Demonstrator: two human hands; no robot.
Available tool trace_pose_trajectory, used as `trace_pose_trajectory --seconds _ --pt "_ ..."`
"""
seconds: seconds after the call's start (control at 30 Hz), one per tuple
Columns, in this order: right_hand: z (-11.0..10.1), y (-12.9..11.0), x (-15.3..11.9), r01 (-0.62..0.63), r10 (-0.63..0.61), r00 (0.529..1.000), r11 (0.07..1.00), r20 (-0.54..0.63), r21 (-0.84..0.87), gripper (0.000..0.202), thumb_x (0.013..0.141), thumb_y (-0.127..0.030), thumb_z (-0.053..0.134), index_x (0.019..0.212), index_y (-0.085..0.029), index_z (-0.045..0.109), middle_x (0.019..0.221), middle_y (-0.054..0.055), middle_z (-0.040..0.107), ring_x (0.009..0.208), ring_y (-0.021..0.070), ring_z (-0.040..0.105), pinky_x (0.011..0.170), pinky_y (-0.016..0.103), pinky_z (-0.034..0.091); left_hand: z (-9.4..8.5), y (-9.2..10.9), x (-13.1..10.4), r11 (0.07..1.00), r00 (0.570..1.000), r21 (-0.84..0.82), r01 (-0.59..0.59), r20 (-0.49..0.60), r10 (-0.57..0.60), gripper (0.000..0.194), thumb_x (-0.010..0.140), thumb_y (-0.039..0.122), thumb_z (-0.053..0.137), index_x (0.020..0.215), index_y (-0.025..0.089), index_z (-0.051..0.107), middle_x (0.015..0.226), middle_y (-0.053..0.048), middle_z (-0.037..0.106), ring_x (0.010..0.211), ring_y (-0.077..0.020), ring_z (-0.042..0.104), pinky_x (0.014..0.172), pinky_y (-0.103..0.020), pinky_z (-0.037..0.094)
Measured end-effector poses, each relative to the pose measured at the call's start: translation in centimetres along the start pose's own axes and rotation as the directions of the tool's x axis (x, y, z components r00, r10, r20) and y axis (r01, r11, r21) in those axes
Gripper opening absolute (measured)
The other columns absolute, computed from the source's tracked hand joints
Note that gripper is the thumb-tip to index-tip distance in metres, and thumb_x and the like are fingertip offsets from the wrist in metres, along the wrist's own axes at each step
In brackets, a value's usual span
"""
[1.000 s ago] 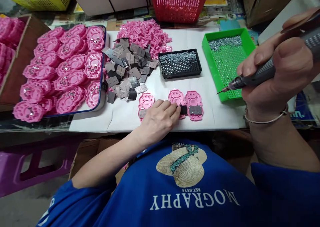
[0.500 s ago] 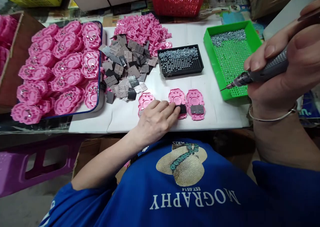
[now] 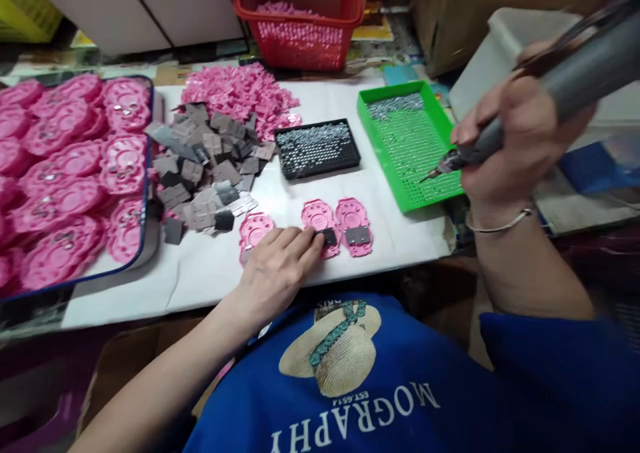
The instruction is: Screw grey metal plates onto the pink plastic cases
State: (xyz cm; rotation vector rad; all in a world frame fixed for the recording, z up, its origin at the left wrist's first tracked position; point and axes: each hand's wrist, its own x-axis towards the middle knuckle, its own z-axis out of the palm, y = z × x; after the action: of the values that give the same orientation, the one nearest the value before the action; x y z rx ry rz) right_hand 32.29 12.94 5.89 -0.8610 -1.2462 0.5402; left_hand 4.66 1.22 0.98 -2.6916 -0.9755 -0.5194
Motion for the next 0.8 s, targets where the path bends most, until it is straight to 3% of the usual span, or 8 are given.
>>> trace_pose_trajectory --seconds 0.07,0.2,0.33,0.6,0.8 --pt "-0.1 0.4 0.2 0.073 -0.076 0.993 0.997 -0.092 -0.035 0.023 0.076 -0.045 0.067 0.097 -0.042 0.06 0.084 -0.004 0.061 0.053 0.0105 0.04 0.047 0.036 0.035 0.2 -0.1 0.0 1.0 1.0 -0.016 0.003 -0.016 -0.003 0.024 0.095 0.006 0.046 0.11 0.005 0.064 0.105 -0.016 0.072 0.087 -0.0243 0.065 0.07 -0.037 0.052" --pt "-1.1 2.6 1.0 0.082 -0.087 0.99 0.995 -0.113 -0.054 0.029 0.069 -0.052 0.069 0.094 -0.043 0.058 0.09 -0.007 0.063 0.051 0.0083 0.037 0.044 0.034 0.031 0.2 -0.1 0.1 1.0 1.0 -0.028 0.001 -0.024 -0.002 0.025 0.095 0.006 0.044 0.11 0.007 0.064 0.106 -0.016 0.072 0.086 -0.0234 0.065 0.071 -0.036 0.053" --pt "-1.7 4.3 1.1 0.086 -0.087 0.99 0.996 -0.113 -0.015 0.033 0.067 -0.054 0.072 0.095 -0.042 0.059 0.081 -0.008 0.063 0.048 0.0065 0.033 0.044 0.031 0.026 0.1 0.0 0.0 0.999 1.0 -0.031 0.012 -0.017 -0.012 0.024 0.095 0.006 0.045 0.111 0.008 0.063 0.107 -0.016 0.072 0.087 -0.023 0.065 0.072 -0.036 0.052" --pt "-1.1 2.6 0.2 0.04 -0.039 0.999 0.998 -0.027 0.049 0.027 0.075 -0.046 0.075 0.094 -0.035 0.061 0.067 -0.005 0.053 0.045 0.0091 0.044 0.044 0.03 0.034 0.1 0.1 0.1 0.999 1.0 -0.034 0.024 -0.005 -0.025 0.023 0.094 0.005 0.048 0.11 0.006 0.064 0.107 -0.016 0.072 0.087 -0.0233 0.064 0.073 -0.036 0.051" --pt "-1.1 2.9 0.2 0.05 -0.046 0.998 0.995 -0.053 0.083 0.027 0.072 -0.044 0.078 0.092 -0.034 0.062 0.06 -0.007 0.049 0.043 0.0079 0.044 0.04 0.026 0.036 0.0 0.1 0.2 0.999 1.0 -0.037 0.018 0.01 -0.018 0.023 0.093 0.005 0.049 0.11 0.004 0.064 0.107 -0.016 0.071 0.087 -0.0244 0.064 0.072 -0.037 0.052"
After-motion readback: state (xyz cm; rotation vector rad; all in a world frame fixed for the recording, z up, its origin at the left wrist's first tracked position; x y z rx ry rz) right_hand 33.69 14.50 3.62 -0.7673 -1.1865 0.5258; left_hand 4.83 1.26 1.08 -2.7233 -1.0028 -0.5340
